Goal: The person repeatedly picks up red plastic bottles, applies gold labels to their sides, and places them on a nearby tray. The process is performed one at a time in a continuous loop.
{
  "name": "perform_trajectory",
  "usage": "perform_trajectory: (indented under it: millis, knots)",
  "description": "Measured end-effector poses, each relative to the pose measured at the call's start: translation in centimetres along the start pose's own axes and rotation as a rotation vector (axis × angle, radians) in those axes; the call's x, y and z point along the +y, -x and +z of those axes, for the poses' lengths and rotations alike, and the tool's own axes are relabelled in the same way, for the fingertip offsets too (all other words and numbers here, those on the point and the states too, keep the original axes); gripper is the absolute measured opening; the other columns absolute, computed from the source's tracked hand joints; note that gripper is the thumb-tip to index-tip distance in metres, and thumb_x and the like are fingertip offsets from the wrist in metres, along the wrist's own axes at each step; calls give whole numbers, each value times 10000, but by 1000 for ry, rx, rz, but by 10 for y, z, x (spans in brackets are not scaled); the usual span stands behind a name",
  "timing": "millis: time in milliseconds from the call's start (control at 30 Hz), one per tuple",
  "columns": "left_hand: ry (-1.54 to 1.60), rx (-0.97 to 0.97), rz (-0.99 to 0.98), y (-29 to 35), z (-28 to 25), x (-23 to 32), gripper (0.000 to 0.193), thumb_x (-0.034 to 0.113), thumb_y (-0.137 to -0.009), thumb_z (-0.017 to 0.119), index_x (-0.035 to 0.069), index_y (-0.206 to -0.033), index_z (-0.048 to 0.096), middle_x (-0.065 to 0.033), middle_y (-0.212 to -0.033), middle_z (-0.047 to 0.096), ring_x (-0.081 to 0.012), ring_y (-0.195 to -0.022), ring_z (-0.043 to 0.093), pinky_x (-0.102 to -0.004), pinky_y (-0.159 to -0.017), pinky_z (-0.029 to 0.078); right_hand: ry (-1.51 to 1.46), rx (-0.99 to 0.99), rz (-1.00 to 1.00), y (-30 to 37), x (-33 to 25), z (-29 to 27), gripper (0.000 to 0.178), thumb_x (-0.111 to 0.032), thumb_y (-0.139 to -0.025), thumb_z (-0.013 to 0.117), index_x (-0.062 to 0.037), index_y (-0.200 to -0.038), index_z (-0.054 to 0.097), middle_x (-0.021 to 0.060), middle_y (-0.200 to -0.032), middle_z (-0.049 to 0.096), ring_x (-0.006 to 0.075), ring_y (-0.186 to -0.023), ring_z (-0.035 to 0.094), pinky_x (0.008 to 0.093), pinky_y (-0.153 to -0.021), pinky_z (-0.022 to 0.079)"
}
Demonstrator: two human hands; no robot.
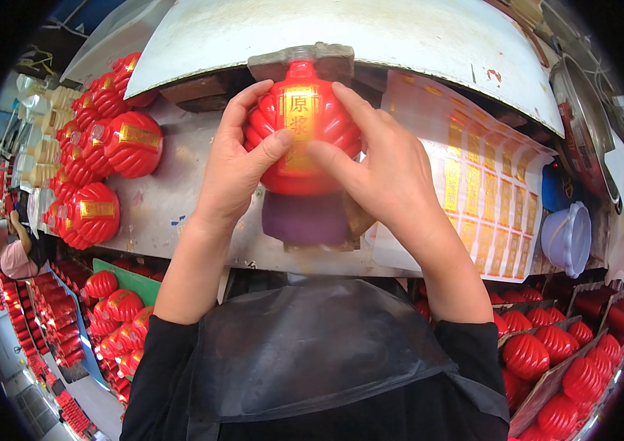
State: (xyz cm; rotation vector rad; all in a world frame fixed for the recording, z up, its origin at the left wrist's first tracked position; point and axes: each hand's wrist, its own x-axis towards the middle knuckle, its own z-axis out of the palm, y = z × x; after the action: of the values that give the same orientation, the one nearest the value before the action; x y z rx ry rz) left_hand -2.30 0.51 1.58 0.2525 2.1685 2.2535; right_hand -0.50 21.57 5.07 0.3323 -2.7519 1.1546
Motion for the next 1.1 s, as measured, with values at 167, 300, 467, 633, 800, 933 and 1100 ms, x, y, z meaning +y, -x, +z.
perform_trajectory:
  millis: [167, 300, 467, 633, 800, 933, 1100]
  knots:
    - [2, -33, -4, 0, -2, 1, 711, 151, -911, 826, 45, -1520, 475, -106, -1426, 566, -182, -1293, 567, -345, -1120, 471, 14, -5, 31, 0, -4, -1, 755, -412, -867, 814, -74, -1501, 583, 130, -1004, 698, 214, -794, 568, 339, -731, 502]
    - [8, -21, -9, 0, -3, 0, 714, 179, -890, 839, 32, -1501, 500, -116, -1427, 579, -195, -1292, 579, -345, -1105, 482, 4, -26, 67, 0, -5, -1, 739, -431, -857, 785, -73, -1477, 601, 217, -1028, 713, 364, -926, 709, 428, -823, 553]
    - [8, 9, -1, -1, -2, -1, 718, 241, -858, 857, 8, -1463, 549, -132, -1431, 603, -224, -1306, 589, -359, -1097, 484, 30, 14, 3, 0, -3, 1, 762, -383, -862, 828, -71, -1510, 576, 84, -980, 683, 140, -728, 504, 295, -684, 476]
    - [16, -13, -15, 0, -3, -2, 732, 176, -877, 852, 24, -1502, 504, -124, -1413, 596, -197, -1281, 592, -346, -1102, 489, 27, 19, -1, 0, -2, 2, 768, -386, -858, 826, -58, -1505, 577, 87, -960, 671, 145, -728, 503, 298, -681, 472]
    - [-60, -42, 20, 0, -5, -3, 792, 202, -859, 869, 28, -1522, 472, -135, -1445, 560, -218, -1312, 568, -363, -1119, 480, 22, -3, 33, 1, -5, 1, 745, -412, -857, 803, -61, -1481, 595, 179, -1009, 702, 299, -862, 643, 399, -777, 528]
    - [-90, -34, -6, 1, -4, -3, 855, 307, -820, 886, 7, -1510, 480, -171, -1471, 547, -281, -1357, 554, -404, -1133, 467, 38, -40, 6, -1, -5, -5, 701, -410, -889, 781, -70, -1476, 603, 182, -970, 707, 311, -854, 699, 408, -790, 553]
    - [-244, -27, 111, -5, -7, 0, 936, 404, -790, 890, 11, -1523, 459, -203, -1461, 545, -344, -1343, 565, -444, -1132, 467, -233, -87, 23, -16, 1, -17, 560, -243, -984, 723, -85, -1506, 596, 5, -824, 517, 111, -710, 465, 264, -653, 417]
